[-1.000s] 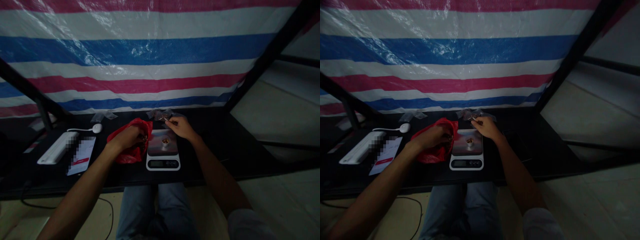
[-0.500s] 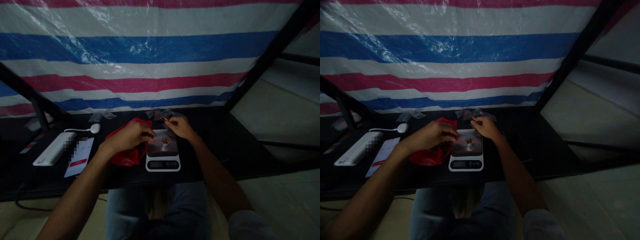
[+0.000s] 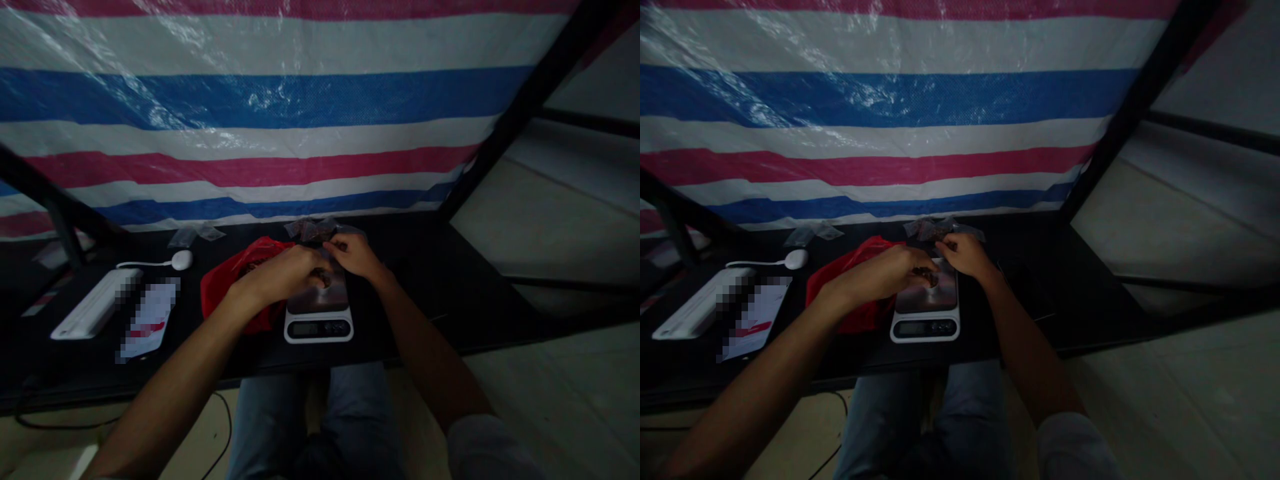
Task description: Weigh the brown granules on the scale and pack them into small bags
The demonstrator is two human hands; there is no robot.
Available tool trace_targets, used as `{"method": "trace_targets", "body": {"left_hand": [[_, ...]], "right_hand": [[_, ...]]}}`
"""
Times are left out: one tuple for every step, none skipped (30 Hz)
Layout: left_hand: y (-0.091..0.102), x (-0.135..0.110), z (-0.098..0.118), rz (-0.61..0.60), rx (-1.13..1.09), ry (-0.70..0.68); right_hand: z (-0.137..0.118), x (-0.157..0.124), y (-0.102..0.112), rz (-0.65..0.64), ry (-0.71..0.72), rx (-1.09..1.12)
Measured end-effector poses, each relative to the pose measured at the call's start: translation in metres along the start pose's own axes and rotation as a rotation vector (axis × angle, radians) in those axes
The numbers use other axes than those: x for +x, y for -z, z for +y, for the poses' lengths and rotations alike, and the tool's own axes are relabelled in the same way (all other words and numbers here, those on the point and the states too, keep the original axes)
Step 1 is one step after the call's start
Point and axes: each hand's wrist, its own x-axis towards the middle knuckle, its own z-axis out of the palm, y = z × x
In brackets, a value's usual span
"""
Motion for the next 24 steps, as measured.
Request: {"method": "trace_targets", "body": {"left_hand": [[0.001,0.0,0.0,0.001,-0.006,-0.001],[0.001,0.0,0.0,0.003,-0.011,-0.004],[0.002,0.0,0.001,0.005,-0.016,-0.008],[0.002,0.001,0.001,0.007,-0.021,-0.011],[0.002,0.001,0.001,0.011,-0.027,-0.017],[0.002,0.002,0.002,0.015,-0.033,-0.024],[0.003,0.002,0.002,0.017,-0.038,-0.029],[0.003,0.003,0.003,0.018,-0.04,-0.033],[0.003,0.003,0.004,0.018,-0.039,-0.037],[0.003,0.004,0.005,0.018,-0.037,-0.04],[0.003,0.004,0.005,0.016,-0.037,-0.043],[0.002,0.004,0.006,0.016,-0.038,-0.044],[0.002,0.003,0.005,0.016,-0.039,-0.044],[0.001,0.003,0.004,0.017,-0.041,-0.043],[-0.001,0.002,0.003,0.019,-0.043,-0.041],[-0.002,0.001,0.001,0.025,-0.048,-0.041],[-0.004,0.0,-0.001,0.033,-0.056,-0.042],[-0.006,-0.001,-0.003,0.043,-0.064,-0.048],[-0.008,-0.002,-0.005,0.057,-0.073,-0.058],[-0.009,-0.003,-0.006,0.073,-0.08,-0.067],[-0.009,-0.005,-0.006,0.088,-0.082,-0.07],[-0.007,-0.007,-0.007,0.105,-0.077,-0.067],[-0.005,-0.01,-0.008,0.125,-0.065,-0.054],[-0.002,-0.013,-0.009,0.147,-0.045,-0.03]], "right_hand": [[0.001,0.0,0.0,-0.002,0.008,-0.006],[0.001,0.0,-0.001,-0.004,0.015,-0.013],[0.002,0.0,-0.001,-0.005,0.019,-0.019],[0.003,0.0,-0.001,-0.006,0.019,-0.023],[0.004,0.001,-0.001,-0.009,0.018,-0.024],[0.004,0.0,-0.001,-0.012,0.015,-0.023],[0.005,0.0,-0.001,-0.015,0.015,-0.022],[0.005,0.0,-0.001,-0.018,0.017,-0.021],[0.005,0.0,0.0,-0.022,0.02,-0.02],[0.005,0.0,0.0,-0.025,0.022,-0.019],[0.004,-0.001,0.0,-0.028,0.021,-0.018],[0.004,-0.001,0.001,-0.03,0.017,-0.018],[0.003,-0.001,0.001,-0.034,0.012,-0.02],[0.002,-0.001,0.002,-0.036,0.007,-0.025],[0.002,-0.001,0.002,-0.039,0.003,-0.033],[0.001,-0.001,0.002,-0.042,0.003,-0.042],[0.001,0.0,0.002,-0.043,0.006,-0.05],[0.001,0.0,0.002,-0.044,0.012,-0.054],[0.001,0.0,0.001,-0.045,0.018,-0.054],[0.002,0.0,0.0,-0.045,0.022,-0.052],[0.002,0.0,-0.001,-0.044,0.023,-0.047],[0.002,0.0,-0.002,-0.043,0.018,-0.041],[0.002,0.0,-0.003,-0.041,0.009,-0.035],[0.002,0.0,-0.002,-0.042,-0.002,-0.031]]}}
